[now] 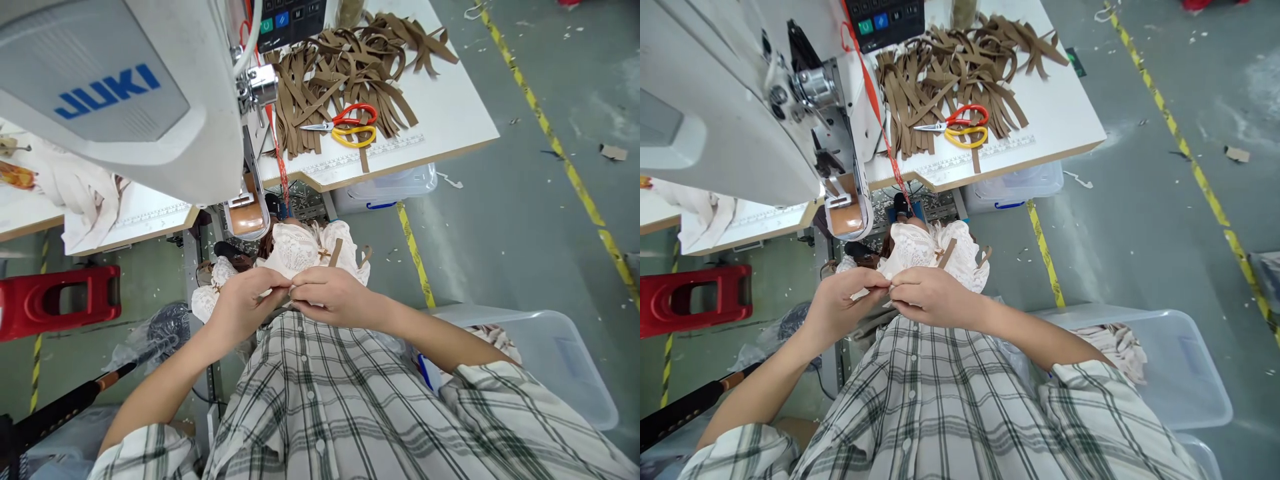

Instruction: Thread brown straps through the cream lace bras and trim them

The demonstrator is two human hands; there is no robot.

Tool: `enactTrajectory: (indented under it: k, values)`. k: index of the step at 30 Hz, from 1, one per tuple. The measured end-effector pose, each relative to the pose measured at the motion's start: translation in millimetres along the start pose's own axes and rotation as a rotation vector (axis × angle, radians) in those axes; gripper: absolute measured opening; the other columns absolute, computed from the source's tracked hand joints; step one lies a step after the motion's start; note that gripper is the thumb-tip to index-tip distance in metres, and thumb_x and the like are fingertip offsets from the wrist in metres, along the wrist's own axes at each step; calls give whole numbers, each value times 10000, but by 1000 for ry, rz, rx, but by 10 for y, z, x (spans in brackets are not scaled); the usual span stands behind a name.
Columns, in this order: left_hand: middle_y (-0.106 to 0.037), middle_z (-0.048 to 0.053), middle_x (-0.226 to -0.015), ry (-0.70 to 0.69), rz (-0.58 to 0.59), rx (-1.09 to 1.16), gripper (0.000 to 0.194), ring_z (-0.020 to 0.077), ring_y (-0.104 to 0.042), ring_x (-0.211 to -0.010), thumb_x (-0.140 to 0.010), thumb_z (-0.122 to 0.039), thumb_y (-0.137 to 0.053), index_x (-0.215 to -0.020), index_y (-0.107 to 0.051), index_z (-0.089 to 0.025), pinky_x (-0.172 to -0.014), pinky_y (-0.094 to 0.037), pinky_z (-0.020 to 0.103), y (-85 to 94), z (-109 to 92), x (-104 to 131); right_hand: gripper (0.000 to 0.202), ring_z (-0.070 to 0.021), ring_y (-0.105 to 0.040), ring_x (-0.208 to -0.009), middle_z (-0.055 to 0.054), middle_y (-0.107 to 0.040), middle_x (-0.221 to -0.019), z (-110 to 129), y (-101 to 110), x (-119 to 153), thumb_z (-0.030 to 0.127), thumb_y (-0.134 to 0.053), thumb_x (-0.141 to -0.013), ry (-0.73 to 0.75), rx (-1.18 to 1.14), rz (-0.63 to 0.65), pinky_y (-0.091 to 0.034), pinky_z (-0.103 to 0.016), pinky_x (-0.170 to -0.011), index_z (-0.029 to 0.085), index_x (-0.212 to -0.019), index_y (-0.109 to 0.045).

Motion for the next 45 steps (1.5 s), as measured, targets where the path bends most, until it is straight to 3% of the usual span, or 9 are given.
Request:
enactTrajectory:
  k: [9,12,16,18,23,26,34,38,45]
  values:
    - [-611,0,-776,336,219,97,87,147,-540,-729,-859,-196,-575,-775,-598,-195,-636,-403,258,-68,166,-232,210,-128,-500,-660,-10,-563,-676,-82,-91,-9,132,-504,-921,-126,34,-71,-393,-261,-612,177,-739,-599]
    - [-618,30,-911,395,58,480,121,149,-557,-810,-831,-231,-613,-735,-557,-183,-701,-439,258,-272,235,-210,158,-110,-553,-675,-6,-617,-714,-85,-59,-43,120,-560,-889,-242,-152,-207,-431,-228,-627,184,-765,-635]
    - [-635,20,-951,441,-359,979,103,130,-592,-810,-866,-290,-629,-855,-597,-192,-767,-484,265,-557,234,-98,127,-106,-627,-735,-18,-696,-813,-28,45,-119,101,-603,-855,-270,-232,-361,-484,-209,-669,197,-823,-680]
    - [-661,25,-952,367,-457,889,114,145,-619,-872,-895,-301,-630,-955,-649,-206,-815,-492,274,-574,208,-63,139,-107,-637,-750,-14,-706,-810,4,94,-154,102,-601,-860,-259,-190,-364,-493,-208,-686,203,-811,-683]
    - [-665,26,-837,78,-475,225,80,139,-614,-792,-927,-235,-604,-899,-663,-189,-726,-481,258,-333,167,-40,142,-115,-652,-790,-11,-729,-827,57,149,-189,141,-581,-899,-243,-101,-256,-496,-218,-735,204,-849,-698]
    - [-634,8,-758,-26,-503,20,91,124,-591,-711,-930,-224,-598,-849,-622,-187,-657,-472,247,-244,169,-25,149,-106,-622,-712,0,-712,-774,55,131,-202,154,-580,-902,-294,-141,-223,-481,-214,-679,209,-888,-718]
    - [-720,60,-903,11,-461,68,142,167,-664,-858,-963,-259,-552,-946,-680,-200,-747,-530,307,-238,162,-16,129,-129,-642,-708,-28,-751,-867,-33,114,-220,174,-618,-858,-457,-285,-276,-478,-232,-635,203,-852,-743]
    - [-716,47,-851,67,-434,60,131,144,-651,-770,-951,-247,-577,-924,-691,-188,-667,-510,267,-143,128,-16,127,-97,-533,-579,1,-698,-726,-88,283,-225,203,-607,-882,-539,-98,-304,-389,-225,-569,190,-811,-712]
    - [-743,30,-842,-121,-333,-66,101,114,-666,-737,-914,-147,-626,-965,-706,-182,-659,-500,227,32,-67,-46,172,-88,-447,-588,45,-507,-598,-45,396,-368,161,-556,-884,-415,57,-50,-306,-228,-585,191,-723,-609]
Point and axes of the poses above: each hand's wrist, its own x-axis away from the middle knuckle, its own y-axis out of the back of the hand, z = x × y, the point moved 3 cm from there along -x, towards the middle knuckle
